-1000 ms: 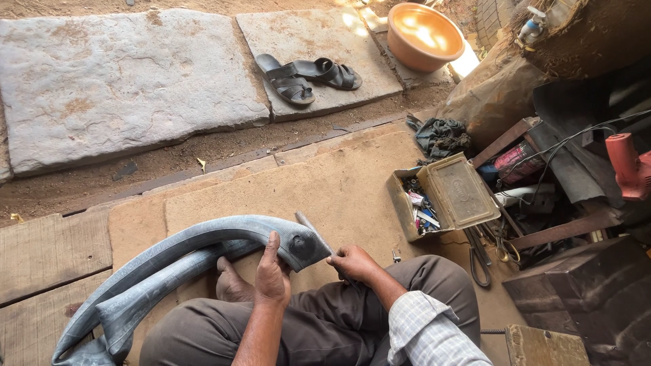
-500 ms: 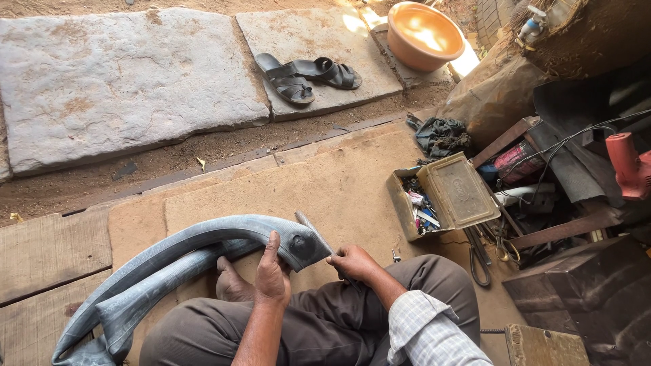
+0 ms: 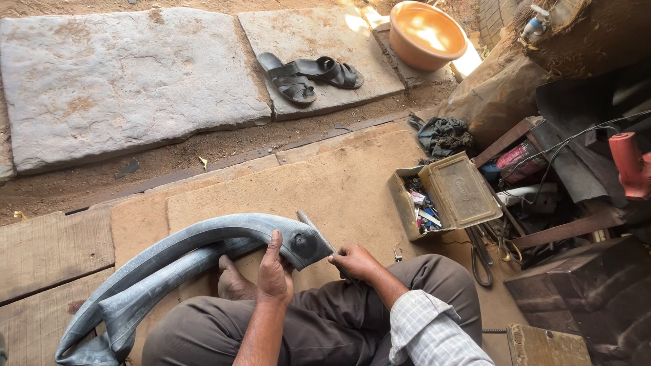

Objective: The recorder is using a rasp tool to roughen the surface of a motorcycle inner tube near a puncture in preparation for patching.

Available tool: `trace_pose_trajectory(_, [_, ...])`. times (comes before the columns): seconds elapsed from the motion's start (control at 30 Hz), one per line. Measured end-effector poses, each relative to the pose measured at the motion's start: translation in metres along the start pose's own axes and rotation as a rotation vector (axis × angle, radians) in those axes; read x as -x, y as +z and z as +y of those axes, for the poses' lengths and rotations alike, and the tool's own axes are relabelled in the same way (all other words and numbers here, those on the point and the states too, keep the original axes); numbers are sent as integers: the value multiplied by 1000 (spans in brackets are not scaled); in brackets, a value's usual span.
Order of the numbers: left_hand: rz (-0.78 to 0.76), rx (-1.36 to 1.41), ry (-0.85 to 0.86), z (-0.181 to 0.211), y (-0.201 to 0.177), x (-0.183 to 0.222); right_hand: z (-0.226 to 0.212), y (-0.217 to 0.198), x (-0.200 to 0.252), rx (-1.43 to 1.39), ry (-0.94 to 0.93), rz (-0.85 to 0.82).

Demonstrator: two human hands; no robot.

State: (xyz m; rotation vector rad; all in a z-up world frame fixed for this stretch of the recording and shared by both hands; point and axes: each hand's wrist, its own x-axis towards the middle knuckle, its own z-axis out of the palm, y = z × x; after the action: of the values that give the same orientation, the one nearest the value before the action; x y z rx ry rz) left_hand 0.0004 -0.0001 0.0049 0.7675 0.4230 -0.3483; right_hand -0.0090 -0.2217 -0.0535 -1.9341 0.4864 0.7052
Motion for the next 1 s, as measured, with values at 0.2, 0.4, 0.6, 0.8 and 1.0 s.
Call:
trace_pose_trajectory(0.2, [0, 23, 5, -6, -7, -5, 0, -1, 0, 19, 1, 1])
trace_pose_trajectory(0.4, [1, 31, -14, -6, -8, -7, 5, -7, -1, -181, 15, 37])
trace_pose_trajectory(0.6, [20, 3, -15, -2, -8, -6, 17, -13, 6, -469, -247, 202])
trace_pose_trajectory(0.8, [-7, 17, 6, 0, -5, -4, -23, -3, 76, -733, -540, 66])
trace_pose_trajectory(1.0, [-14, -7, 17, -4, -13, -6, -15, 36, 88, -675, -274, 141])
